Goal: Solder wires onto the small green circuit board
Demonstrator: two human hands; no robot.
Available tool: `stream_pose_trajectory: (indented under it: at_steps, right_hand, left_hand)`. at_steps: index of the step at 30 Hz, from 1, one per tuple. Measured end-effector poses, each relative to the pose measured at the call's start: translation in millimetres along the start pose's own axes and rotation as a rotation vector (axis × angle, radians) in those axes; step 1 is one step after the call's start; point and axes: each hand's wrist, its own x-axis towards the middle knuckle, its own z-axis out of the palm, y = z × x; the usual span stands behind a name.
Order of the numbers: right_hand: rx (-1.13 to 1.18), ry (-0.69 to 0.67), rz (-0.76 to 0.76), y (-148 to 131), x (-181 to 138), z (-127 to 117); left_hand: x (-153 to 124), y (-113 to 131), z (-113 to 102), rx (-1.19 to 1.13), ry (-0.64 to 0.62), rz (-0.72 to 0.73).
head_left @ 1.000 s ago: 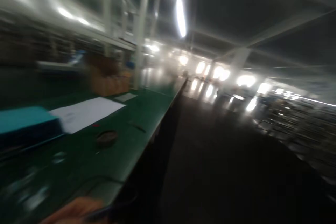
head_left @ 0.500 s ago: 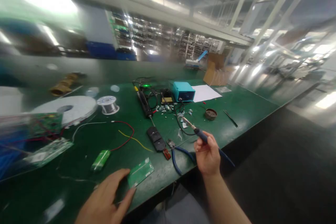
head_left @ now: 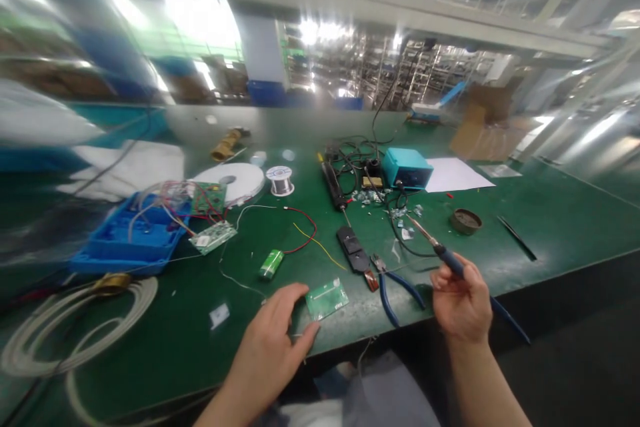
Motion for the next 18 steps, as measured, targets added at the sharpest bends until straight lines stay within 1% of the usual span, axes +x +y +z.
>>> stream_pose_trajectory:
  at_steps: [10, 18]
  right_hand:
    - [-0.047, 0.009, -0.023, 0.5, -2.4, 0.0]
    - [-0.046, -0.03, 0.003, 1.1, -2.7, -2.2]
  left_hand:
    - [1.6, 1.9, -1.0, 0.002, -0.008, 0.013]
    - [-0.1, -1.9, 2.0, 0.027, -0.014, 0.029]
